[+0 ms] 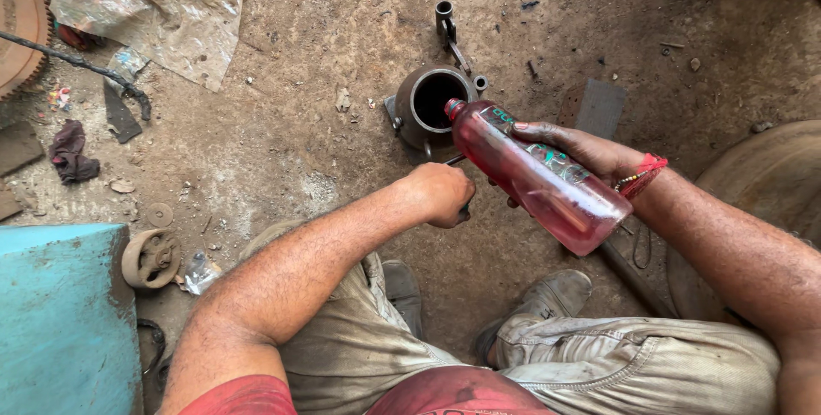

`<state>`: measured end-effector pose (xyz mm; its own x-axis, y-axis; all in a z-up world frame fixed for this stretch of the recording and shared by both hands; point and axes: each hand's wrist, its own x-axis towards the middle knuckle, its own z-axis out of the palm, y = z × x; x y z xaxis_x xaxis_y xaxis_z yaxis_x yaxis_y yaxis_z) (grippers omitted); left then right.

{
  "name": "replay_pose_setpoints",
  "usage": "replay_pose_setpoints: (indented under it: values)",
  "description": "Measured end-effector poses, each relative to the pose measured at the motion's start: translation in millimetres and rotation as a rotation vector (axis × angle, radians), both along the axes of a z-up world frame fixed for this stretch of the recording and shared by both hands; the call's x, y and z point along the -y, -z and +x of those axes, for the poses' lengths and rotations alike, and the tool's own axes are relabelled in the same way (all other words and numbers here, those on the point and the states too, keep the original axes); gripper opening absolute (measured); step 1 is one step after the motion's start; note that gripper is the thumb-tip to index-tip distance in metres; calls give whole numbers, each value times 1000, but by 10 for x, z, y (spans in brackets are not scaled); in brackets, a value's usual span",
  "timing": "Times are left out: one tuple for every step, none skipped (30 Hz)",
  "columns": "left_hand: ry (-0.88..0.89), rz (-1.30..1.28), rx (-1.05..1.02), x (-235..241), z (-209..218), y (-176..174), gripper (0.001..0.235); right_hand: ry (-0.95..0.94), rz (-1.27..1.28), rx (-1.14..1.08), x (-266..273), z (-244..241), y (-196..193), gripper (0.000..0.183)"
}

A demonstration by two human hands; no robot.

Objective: The person sits on the ground and cleans a small metal part with a cloth. They then use a thin metal rod to scrape or adjust the part. Finally, they pour a red liquid from a plastic bottle into a metal container.

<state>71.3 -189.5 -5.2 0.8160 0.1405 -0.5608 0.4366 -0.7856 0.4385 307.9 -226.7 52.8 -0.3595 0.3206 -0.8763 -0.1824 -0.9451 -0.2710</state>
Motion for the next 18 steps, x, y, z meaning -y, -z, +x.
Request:
replay_pose_setpoints:
  values:
    - [-4,-8,6,5,1,-13,34,-3,4,-3,-3,-9,-11,61]
    - [-7,-15,13,8,-1,-34,34,-6,8,-5,-7,-16,-26,61]
    - [-11,-23,19,11,-2,-62,35,1,10,-12,-11,-22,-41,61]
    - [-18,-31,14,-2,-8,-97,35,8,15,-20,-24,-37,-48,60]
    - [-25,-39,9,-17,-12,-138,35,15,20,-29,-36,-44,-57,60]
    - [-31,-47,2,-36,-14,-185,35,8,15,-17,-46,-47,-68,59]
    - [-39,-40,-4,-63,-13,-235,35,1,10,-5,-55,-45,-77,59]
    - [-46,-33,-11,-105,-18,-282,36,-5,6,6,-62,-44,-78,59]
    - [-53,-27,-17,-153,-22,-326,36,-1,21,19,-68,-37,-76,57]
    - [-60,-18,-55,-202,-25,-366,37,3,34,31,-69,-30,-70,56]
    - [-67,-9,-93,-255,-31,-399,38,7,48,43,-71,-21,-61,55]
    - [-75,-2,-130,-294,-39,-427,38,7,67,39,-71,-14,-48,54]
    - [-87,8,-119,-329,-52,-449,38,7,87,34,-74,-9,-32,53]
    - [-101,17,-108,-362,-68,-464,38,6,105,29,-83,-4,-14,52]
    - [-115,27,-97,-387,-83,-473,37,7,111,25,-95,0,2,52]
    - [-123,21,-118,-397,-94,-478,37,6,117,21,-105,5,15,52]
    - [-131,16,-139,-402,-104,-478,37,6,122,17,-118,10,23,51]
    - [-140,11,-161,-409,-115,-475,37,-6,113,16,-141,13,27,52]
